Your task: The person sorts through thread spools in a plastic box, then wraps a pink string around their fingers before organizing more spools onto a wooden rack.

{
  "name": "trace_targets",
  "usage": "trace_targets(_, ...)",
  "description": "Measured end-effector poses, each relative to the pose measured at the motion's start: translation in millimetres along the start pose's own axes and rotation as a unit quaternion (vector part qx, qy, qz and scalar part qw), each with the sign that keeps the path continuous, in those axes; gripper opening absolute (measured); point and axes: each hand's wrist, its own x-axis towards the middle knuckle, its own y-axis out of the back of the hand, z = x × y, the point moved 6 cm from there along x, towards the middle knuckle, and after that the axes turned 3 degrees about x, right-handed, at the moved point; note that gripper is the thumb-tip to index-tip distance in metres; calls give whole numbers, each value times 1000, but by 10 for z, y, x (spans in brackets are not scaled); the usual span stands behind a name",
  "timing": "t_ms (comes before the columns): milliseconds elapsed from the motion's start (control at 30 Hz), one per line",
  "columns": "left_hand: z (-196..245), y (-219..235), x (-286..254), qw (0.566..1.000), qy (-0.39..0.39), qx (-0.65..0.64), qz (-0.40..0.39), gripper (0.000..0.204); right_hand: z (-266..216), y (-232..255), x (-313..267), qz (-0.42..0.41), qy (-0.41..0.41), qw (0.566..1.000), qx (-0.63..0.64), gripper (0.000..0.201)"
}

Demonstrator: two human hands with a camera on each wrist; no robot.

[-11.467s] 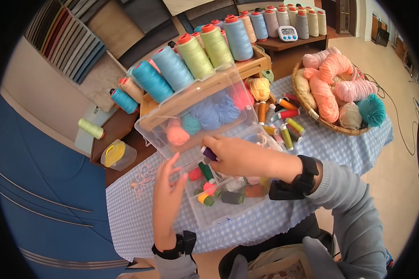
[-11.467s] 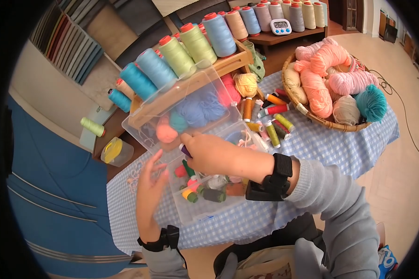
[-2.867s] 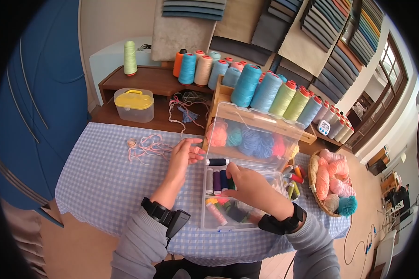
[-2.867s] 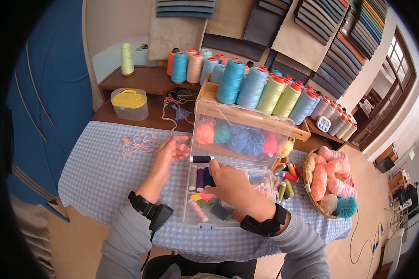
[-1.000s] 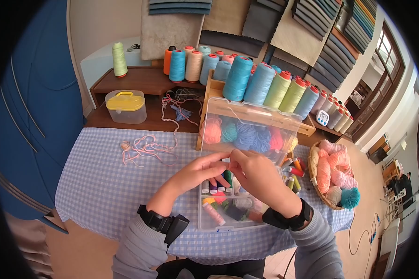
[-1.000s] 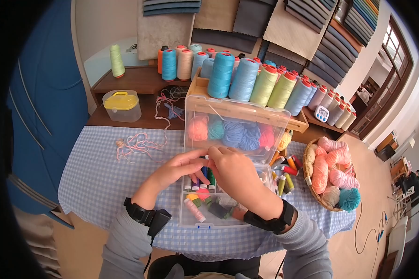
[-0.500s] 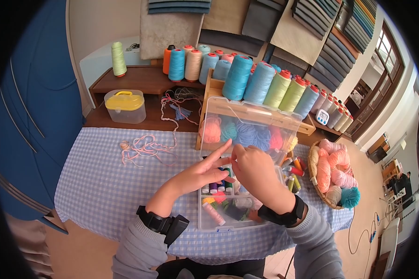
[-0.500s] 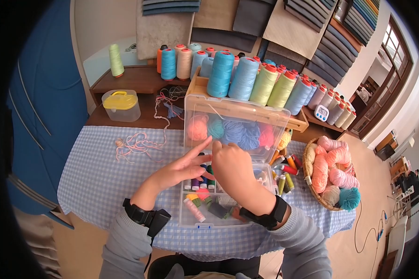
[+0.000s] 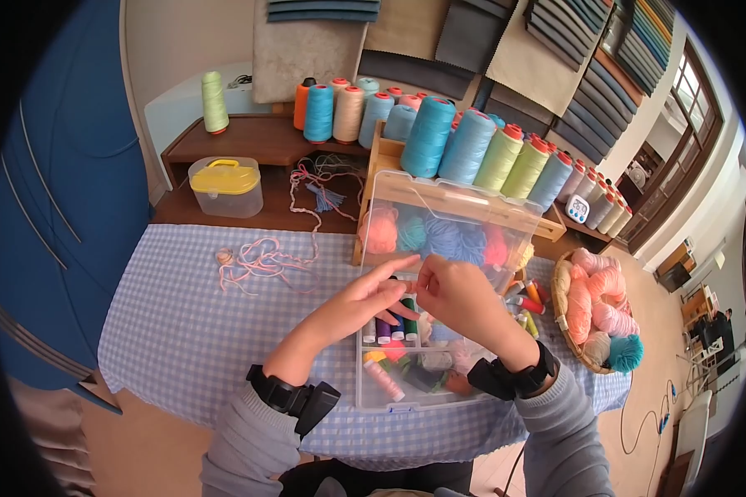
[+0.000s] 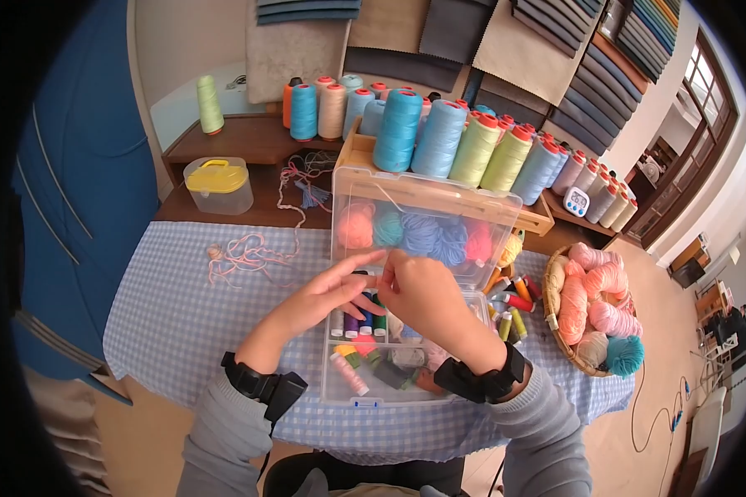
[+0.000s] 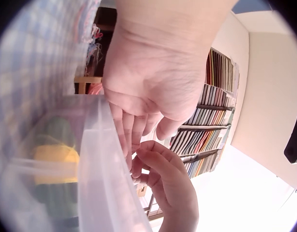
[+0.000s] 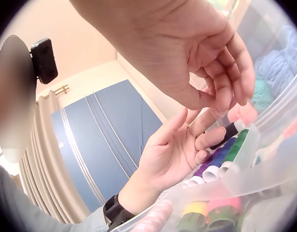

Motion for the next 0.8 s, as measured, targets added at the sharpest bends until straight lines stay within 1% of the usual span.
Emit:
trace_targets(33, 4, 14, 6, 1000, -5, 13, 15, 46, -4, 0, -9, -6, -8, 1000, 5, 12)
trace_targets(67, 4, 13, 9, 1000, -4, 13, 14, 46, -18, 10, -15, -5, -8, 1000, 6, 12)
trace_targets(133, 4, 44, 11, 999, 3, 17, 37, 41, -55, 13, -19, -21, -1, 999, 39, 16)
trace_targets(267, 23, 58, 8, 999, 7, 22, 42, 40, -72, 4, -13, -41, -13, 998, 50, 17)
trace_targets(467, -2, 77, 6, 998, 14, 12, 53, 41, 5, -47, 40, -1, -1, 1000, 20, 17)
trace_targets(567, -6, 73, 2, 999, 16, -2, 50, 43, 25, -49, 64, 10, -12, 1000, -2, 18)
trace_targets(633, -7, 25, 3, 999, 30, -23, 23, 46, 49, -43, 72, 27, -4, 999, -34, 18)
trace_targets(667, 14, 9, -5, 999, 30, -23, 23, 46, 61, -46, 79, 26, -4, 999, -34, 18)
trace_targets(733, 71, -51, -28, 999, 28, -46, 3, 47, 90, -40, 93, 32, -16, 998, -51, 17)
trace_targets(800, 89, -57, -39, 998, 33, -51, 7, 47, 90, -32, 104, 34, -12, 998, -52, 17)
